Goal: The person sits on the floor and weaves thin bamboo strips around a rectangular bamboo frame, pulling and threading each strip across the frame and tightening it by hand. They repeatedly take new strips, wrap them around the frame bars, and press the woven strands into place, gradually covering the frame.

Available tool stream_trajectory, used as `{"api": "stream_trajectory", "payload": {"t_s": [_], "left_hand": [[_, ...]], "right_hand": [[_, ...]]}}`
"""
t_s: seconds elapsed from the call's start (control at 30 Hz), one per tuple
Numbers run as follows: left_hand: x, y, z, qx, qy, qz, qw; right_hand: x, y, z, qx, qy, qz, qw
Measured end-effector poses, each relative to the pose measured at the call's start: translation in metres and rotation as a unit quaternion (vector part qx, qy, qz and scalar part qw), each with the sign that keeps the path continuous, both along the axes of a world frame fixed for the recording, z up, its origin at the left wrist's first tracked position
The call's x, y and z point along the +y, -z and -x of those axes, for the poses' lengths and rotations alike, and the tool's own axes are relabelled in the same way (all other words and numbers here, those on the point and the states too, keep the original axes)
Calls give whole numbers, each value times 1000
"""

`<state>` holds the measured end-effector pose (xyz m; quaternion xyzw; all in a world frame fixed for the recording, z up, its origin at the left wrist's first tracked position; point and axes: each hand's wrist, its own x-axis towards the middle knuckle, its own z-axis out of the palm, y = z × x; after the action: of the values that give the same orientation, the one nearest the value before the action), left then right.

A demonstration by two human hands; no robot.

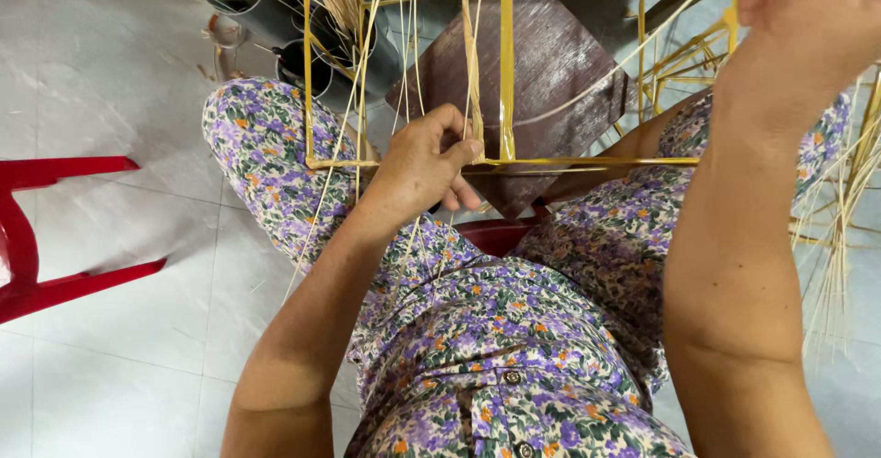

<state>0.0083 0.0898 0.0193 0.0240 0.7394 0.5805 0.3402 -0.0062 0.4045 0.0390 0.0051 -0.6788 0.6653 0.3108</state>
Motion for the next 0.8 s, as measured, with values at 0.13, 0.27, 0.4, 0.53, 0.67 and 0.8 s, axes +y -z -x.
{"api": "stream_trajectory", "payload": {"t_s": [0.13, 0.27, 0.4, 0.53, 0.67, 0.8], "left_hand": [[-1, 3, 1, -7, 7, -29, 1000], [-1, 5, 0, -9, 3, -40, 999], [-2, 5, 1, -15, 4, -34, 999], [-1, 4, 2, -22, 2, -46, 999], [0, 5, 2, -24, 4, -3, 1000], [0, 8, 4, -18, 1, 3, 1000]], "right_hand": [[10, -3, 0, -35, 10, 27, 999], [-12, 1, 12, -54, -3, 27, 998], [-64, 15, 21, -133, -49, -52, 988], [-103, 22, 14, -135, -107, -116, 978], [-120, 26, -2, -195, -139, -123, 963], [-121, 21, -40, -182, -110, -94, 973]]}}
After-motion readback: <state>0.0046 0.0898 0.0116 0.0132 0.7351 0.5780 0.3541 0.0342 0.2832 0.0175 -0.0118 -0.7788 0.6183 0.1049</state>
